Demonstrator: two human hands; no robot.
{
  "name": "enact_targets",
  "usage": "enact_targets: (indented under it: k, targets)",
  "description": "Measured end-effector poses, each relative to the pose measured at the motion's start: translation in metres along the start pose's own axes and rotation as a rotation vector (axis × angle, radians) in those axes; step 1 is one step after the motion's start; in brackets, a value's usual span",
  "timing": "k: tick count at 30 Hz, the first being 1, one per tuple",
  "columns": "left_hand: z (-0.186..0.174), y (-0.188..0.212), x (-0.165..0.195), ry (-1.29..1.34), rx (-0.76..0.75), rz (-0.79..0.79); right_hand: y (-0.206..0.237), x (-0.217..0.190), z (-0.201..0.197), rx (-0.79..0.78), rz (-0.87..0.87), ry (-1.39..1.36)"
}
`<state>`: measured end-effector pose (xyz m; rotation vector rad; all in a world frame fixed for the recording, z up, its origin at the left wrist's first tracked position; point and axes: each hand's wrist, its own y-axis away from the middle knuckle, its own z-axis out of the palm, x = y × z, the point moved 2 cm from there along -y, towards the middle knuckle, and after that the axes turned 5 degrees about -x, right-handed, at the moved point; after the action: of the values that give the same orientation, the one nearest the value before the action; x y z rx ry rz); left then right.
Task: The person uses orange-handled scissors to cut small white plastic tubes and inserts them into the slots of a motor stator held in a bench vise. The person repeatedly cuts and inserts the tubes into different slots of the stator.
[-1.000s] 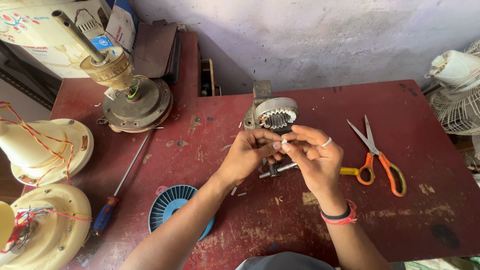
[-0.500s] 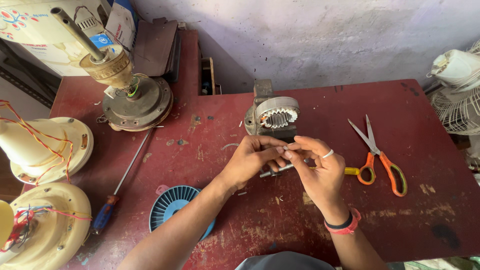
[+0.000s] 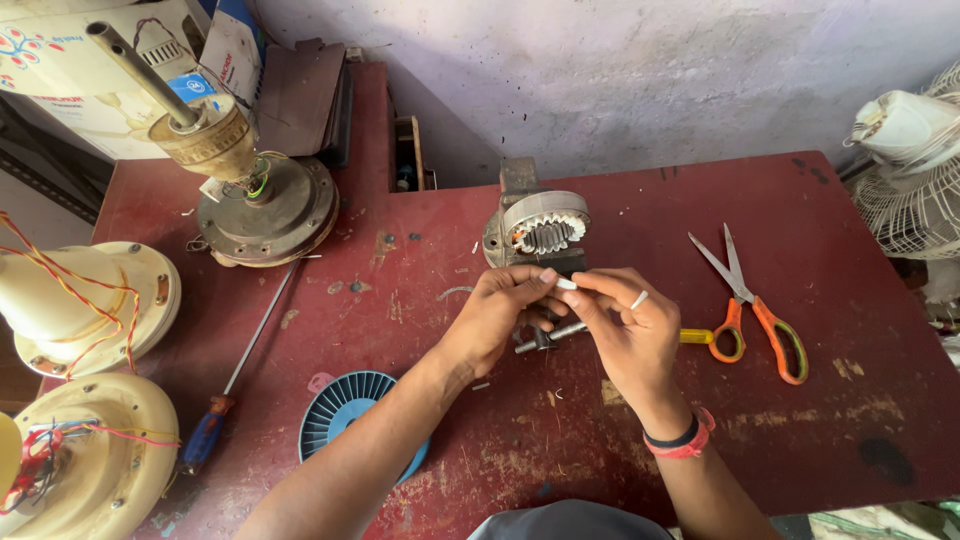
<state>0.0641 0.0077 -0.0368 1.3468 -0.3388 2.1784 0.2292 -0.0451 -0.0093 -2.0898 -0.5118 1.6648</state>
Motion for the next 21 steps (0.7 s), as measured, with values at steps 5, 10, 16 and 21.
enact_targets:
  k: [5, 10, 16, 21]
  targets:
    - [0.005, 0.002, -0.003, -0.028, -0.048, -0.044, -0.003, 0.006, 0.001, -0.012, 0.084, -0.049]
    - [0.01, 0.003, 0.003, -0.2, 0.021, 0.074, -0.004, 0.005, 0.001, -0.014, 0.071, -0.146]
    - [0.01, 0.003, 0.006, -0.198, 0.017, 0.161, -0.004, 0.006, 0.001, 0.009, 0.063, -0.214]
    - [0.009, 0.005, 0.004, -0.266, -0.025, 0.217, -0.006, 0.01, -0.003, -0.023, 0.157, -0.258]
